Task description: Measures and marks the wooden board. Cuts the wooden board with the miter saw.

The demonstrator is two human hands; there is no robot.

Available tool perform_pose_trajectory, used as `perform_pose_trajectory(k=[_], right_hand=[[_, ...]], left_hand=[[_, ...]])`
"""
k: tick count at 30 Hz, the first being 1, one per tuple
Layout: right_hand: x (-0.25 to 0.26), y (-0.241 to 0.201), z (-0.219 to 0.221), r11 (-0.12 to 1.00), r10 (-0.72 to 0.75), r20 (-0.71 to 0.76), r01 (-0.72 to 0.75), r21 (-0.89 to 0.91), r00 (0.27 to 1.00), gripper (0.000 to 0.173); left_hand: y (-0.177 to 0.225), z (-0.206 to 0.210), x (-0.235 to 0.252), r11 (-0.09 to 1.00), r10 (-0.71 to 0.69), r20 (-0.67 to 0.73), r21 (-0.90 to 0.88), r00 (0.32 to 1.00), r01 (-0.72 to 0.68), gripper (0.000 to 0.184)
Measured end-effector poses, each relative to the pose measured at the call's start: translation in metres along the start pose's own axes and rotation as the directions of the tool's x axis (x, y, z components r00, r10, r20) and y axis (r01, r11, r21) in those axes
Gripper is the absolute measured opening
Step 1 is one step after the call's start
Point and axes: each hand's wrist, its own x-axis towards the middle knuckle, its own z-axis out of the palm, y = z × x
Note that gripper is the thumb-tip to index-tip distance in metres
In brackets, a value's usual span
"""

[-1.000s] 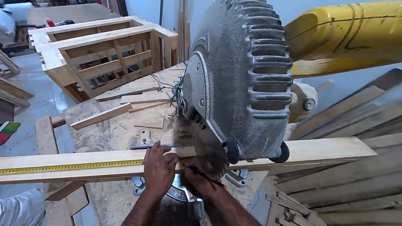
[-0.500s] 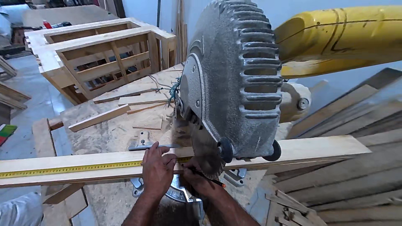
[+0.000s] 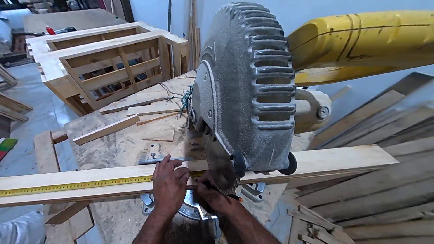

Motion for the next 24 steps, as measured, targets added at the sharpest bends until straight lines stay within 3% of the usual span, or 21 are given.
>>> perform_pose_trajectory(k=[24], right_hand=[[0.0012, -0.0007, 0.002, 0.999, 0.018, -0.014, -0.019, -0.032, 1.0, 0.02]], left_hand=[[0.0025, -0.0024, 0.0025, 1.0, -0.014, 0.047, 0.019, 0.999, 0.013, 0.017]])
